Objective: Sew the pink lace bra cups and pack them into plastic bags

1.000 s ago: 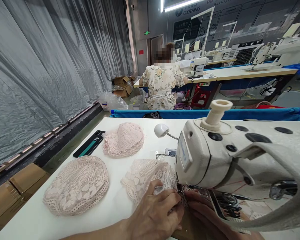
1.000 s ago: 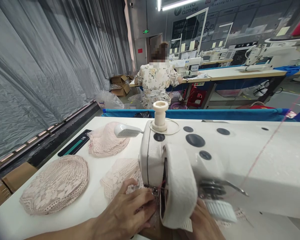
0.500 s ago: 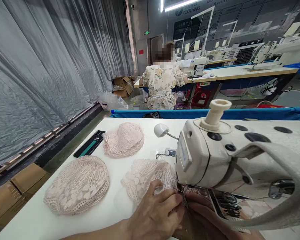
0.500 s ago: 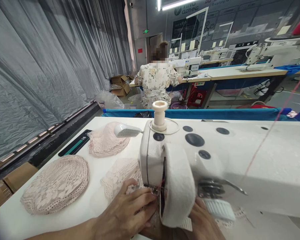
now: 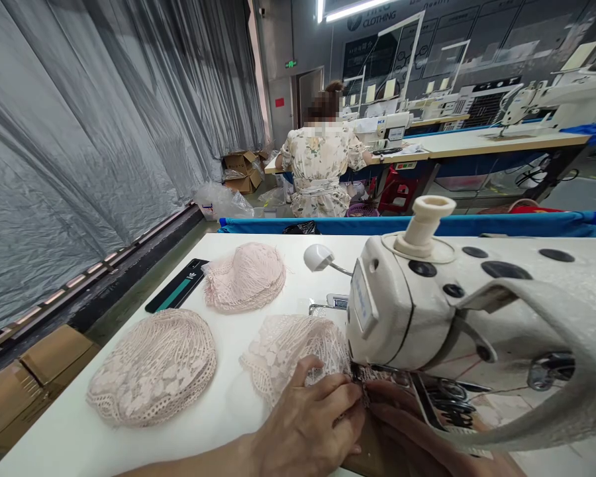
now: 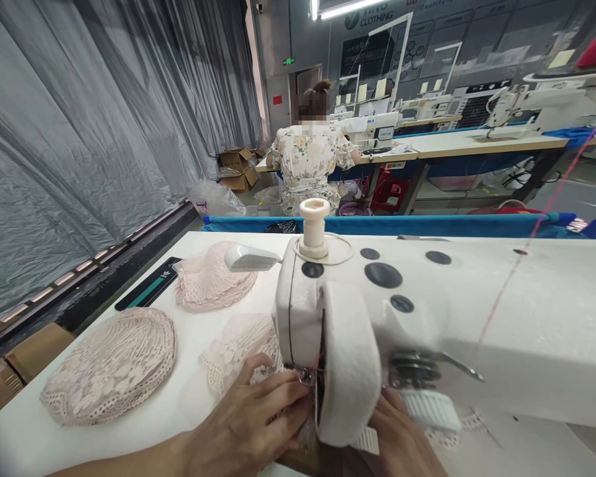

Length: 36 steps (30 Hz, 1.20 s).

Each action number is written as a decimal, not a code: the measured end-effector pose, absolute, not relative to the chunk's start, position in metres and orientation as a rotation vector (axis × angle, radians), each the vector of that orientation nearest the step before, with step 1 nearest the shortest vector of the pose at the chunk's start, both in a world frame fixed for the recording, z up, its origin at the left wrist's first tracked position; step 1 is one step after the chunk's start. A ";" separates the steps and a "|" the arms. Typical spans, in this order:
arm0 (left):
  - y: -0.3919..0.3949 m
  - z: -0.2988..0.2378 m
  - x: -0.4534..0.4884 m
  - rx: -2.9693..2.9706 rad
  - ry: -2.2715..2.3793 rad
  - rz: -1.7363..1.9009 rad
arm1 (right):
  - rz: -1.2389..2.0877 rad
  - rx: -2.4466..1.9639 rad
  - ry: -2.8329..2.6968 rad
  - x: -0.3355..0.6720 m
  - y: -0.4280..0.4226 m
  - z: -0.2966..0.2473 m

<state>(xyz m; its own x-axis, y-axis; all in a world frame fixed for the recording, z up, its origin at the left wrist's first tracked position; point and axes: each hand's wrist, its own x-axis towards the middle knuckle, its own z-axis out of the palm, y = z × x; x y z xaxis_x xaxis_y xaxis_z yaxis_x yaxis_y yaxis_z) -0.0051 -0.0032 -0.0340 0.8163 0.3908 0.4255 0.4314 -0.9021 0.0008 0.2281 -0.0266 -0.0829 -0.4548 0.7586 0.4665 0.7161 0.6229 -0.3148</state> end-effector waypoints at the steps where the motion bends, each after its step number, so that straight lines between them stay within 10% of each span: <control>1: -0.003 -0.034 -0.005 -2.904 -0.659 -0.648 | 0.082 -1.151 -2.241 0.228 -0.027 -0.083; 36: -0.006 -0.038 -0.004 -2.947 -0.721 -0.680 | -0.124 -1.087 -2.286 0.206 -0.035 -0.050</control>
<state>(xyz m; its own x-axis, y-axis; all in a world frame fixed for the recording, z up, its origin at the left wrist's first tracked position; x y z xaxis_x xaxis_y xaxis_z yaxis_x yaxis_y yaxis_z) -0.0035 -0.0058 -0.0378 0.7968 0.4327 0.4218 0.4468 -0.8918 0.0709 0.2064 -0.0354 -0.0499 -0.4864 0.6768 0.5525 0.7324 0.6607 -0.1645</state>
